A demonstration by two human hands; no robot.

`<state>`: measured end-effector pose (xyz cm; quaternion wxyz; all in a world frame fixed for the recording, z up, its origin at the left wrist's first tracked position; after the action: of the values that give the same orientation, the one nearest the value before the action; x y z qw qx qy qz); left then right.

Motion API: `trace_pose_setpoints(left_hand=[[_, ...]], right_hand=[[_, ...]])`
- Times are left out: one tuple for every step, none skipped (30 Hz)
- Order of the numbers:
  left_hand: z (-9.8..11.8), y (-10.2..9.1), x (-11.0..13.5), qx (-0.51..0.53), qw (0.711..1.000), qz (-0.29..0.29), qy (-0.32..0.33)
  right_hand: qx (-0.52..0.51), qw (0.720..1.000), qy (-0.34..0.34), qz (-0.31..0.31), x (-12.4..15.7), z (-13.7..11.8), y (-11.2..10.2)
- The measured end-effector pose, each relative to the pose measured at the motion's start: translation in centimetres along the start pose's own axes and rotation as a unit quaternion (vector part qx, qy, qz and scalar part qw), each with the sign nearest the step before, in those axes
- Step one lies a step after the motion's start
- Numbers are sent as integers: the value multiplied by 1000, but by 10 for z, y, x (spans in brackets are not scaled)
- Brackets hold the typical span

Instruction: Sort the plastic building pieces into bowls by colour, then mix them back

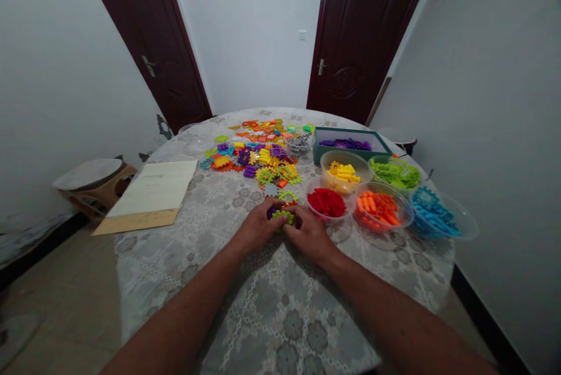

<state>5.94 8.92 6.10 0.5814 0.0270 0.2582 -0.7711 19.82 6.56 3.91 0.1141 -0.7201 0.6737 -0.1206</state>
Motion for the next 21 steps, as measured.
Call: trace_pose_setpoints(left_hand=[[2, -3, -1, 6, 1000, 5, 8], [3, -6, 0, 13, 1000, 9, 11], [2, -9, 1, 22, 1000, 14, 7], [-1, -13, 2, 32, 999, 24, -4], [-6, -17, 5, 42, 998, 38, -22], [-12, -21, 7, 53, 996, 54, -42], [-18, -24, 10, 65, 994, 67, -63], [-22, -26, 13, 79, 991, 76, -79], [-26, -26, 14, 93, 988, 79, -90], [-28, -25, 15, 105, 987, 78, -96], [-29, -24, 16, 112, 986, 75, -98], [-29, -24, 16, 114, 986, 74, -97], [-29, -24, 16, 112, 986, 75, -95], [-29, -24, 15, 111, 986, 78, -93], [-29, -24, 16, 113, 986, 81, -94], [-31, -24, 16, 120, 984, 85, -99], [-32, -23, 17, 133, 982, 88, -104], [-34, -23, 18, 149, 978, 92, -112], [-37, -22, 19, 166, 974, 97, -122], [-39, -21, 20, 184, 969, 102, -132], [-42, -20, 21, 202, 963, 108, -141]], right_hand=[[-31, 999, 22, -10, -1, 5, 1], [-61, 997, 40, -25, -1, 8, 4], [-87, 994, 49, -42, -1, 10, 8], [-109, 991, 50, -60, 0, 10, 12], [-125, 988, 45, -74, 1, 9, 15], [-134, 987, 38, -84, 3, 8, 18], [-137, 986, 31, -90, 4, 7, 20], [-137, 986, 26, -92, 4, 6, 22], [-137, 986, 22, -94, 5, 5, 23], [-137, 986, 20, -96, 5, 5, 24], [-137, 985, 20, -99, 5, 6, 25], [-139, 985, 21, -102, 5, 7, 26], [-140, 984, 23, -106, 5, 8, 26], [-140, 984, 24, -110, 5, 8, 27], [-137, 984, 23, -115, 5, 8, 28], [-131, 984, 18, -117, 6, 8, 29], [-122, 985, 11, -118, 7, 6, 29], [-111, 987, 3, -114, 8, 5, 29], [-96, 990, -6, -104, 8, 3, 29], [-80, 993, -13, -91, 9, 2, 28], [-64, 995, -18, -77, 10, 0, 26]])
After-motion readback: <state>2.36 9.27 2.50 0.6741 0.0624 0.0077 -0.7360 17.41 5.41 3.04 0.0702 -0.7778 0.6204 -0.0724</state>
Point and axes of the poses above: each hand's wrist, its own x-axis away from the middle knuckle, its own y-axis out of the palm, z = x × y, the point moved 10 cm from there along -x, towards the middle knuckle, and after that the axes turned 15 degrees about y, right-handed, at the moved point
